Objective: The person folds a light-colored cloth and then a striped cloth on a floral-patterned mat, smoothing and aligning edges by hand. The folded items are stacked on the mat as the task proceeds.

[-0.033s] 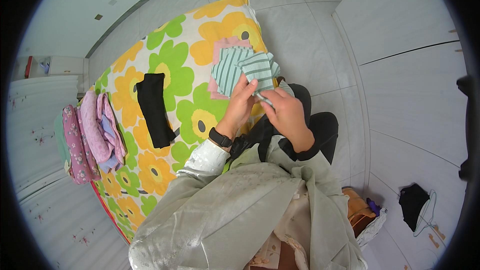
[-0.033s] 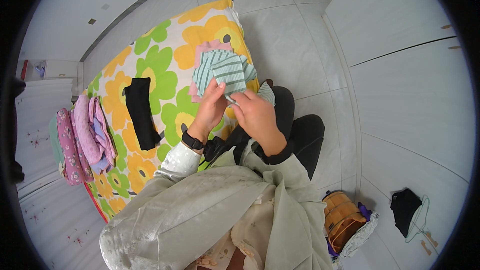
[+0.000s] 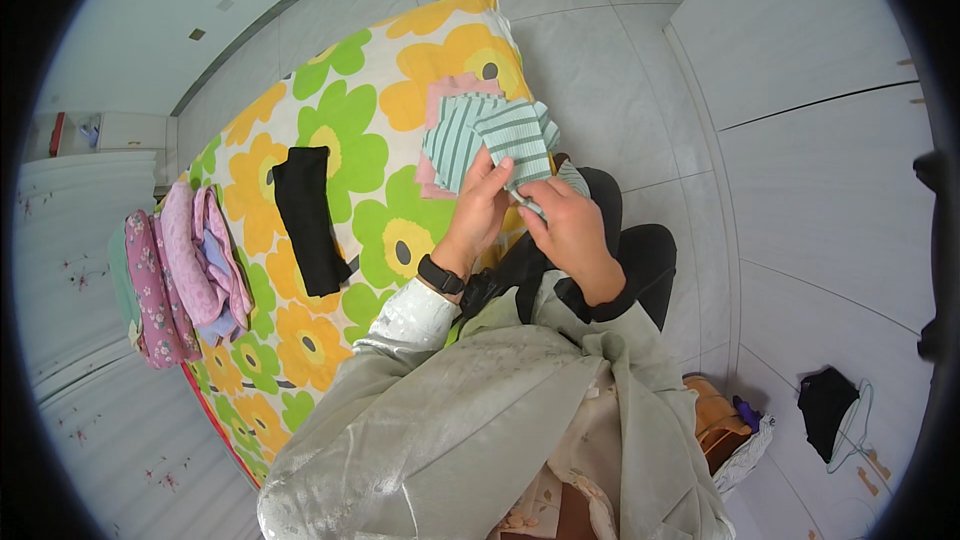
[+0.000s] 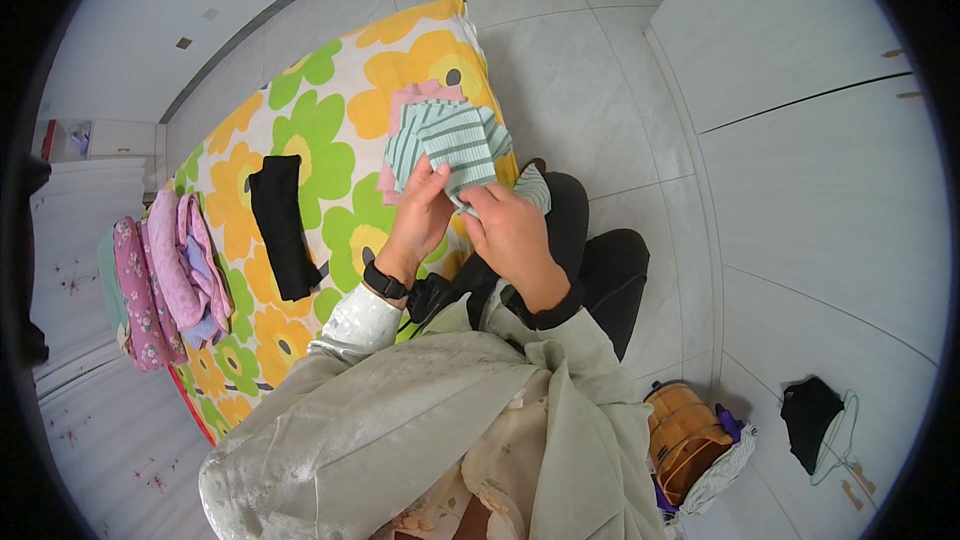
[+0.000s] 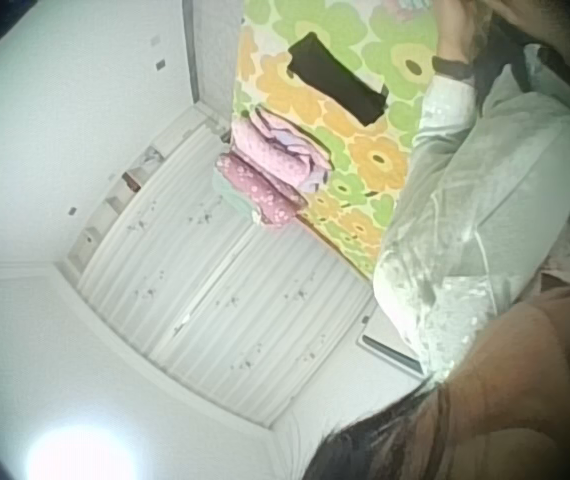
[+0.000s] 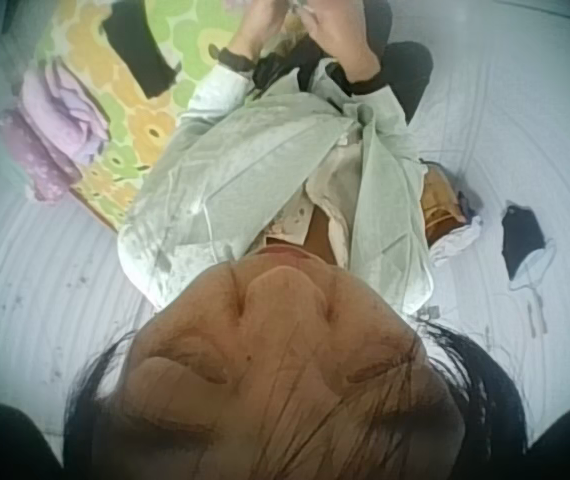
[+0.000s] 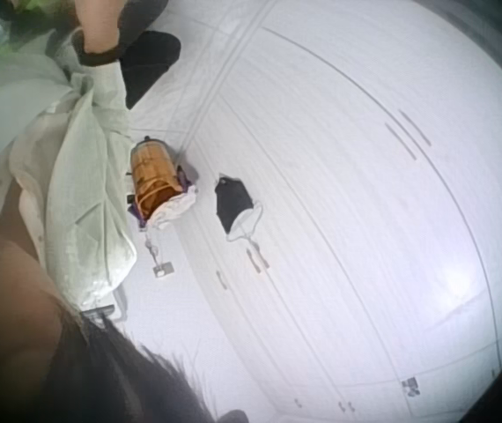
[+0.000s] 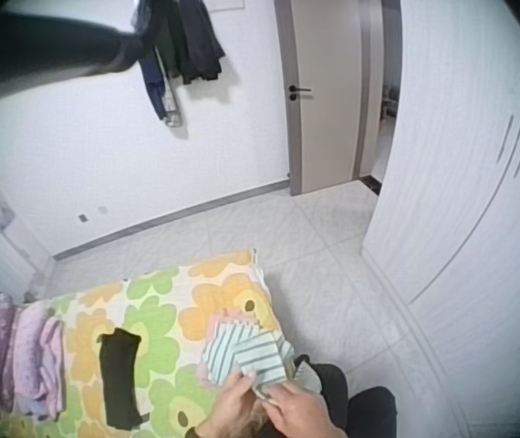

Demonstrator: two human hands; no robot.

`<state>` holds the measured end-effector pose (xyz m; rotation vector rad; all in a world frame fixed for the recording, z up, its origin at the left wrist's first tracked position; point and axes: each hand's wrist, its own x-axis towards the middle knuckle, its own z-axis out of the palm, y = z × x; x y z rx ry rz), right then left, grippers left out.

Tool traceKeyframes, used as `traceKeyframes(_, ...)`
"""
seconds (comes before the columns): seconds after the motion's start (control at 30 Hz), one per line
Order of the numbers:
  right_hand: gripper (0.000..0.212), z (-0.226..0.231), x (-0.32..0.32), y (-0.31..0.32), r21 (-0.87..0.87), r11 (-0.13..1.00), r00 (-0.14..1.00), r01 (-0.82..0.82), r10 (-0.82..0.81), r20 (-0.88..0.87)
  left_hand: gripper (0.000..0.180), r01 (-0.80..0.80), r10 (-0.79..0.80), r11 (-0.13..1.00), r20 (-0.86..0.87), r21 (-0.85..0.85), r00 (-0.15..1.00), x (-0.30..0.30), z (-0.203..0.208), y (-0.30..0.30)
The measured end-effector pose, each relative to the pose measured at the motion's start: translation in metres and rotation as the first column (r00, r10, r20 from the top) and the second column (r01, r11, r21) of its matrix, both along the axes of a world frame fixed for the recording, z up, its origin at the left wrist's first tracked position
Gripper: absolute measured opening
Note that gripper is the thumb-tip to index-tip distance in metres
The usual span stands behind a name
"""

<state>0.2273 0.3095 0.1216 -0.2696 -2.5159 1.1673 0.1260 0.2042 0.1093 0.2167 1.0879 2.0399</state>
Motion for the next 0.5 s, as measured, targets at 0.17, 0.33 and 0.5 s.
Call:
traceKeyframes(0.17, 0.019, -0.026, -0.002, -0.002, -0.08, 0.995, 0.995, 0.06, -0.053, 0.088, 0.035, -0.158, 0.153, 0.98, 0.052, 0.116, 0.987, -0.001, 0.002, -0.001)
traceKeyframes(0.33, 0.018, -0.044, 0.001, 0.01, -0.338, 0.916, 0.974, 0.214, -0.174, 0.144, 0.035, -0.212, 0.216, 0.971, -0.021, 0.107, 0.976, -0.004, -0.001, -0.009)
traceKeyframes(0.5, 0.009, -0.05, -0.006, 0.026, -0.547, 0.749, 0.917, 0.373, -0.387, 0.095, 0.041, -0.355, 0.086, 0.896, -0.68, -0.266, 0.728, -0.004, -0.004, -0.019)
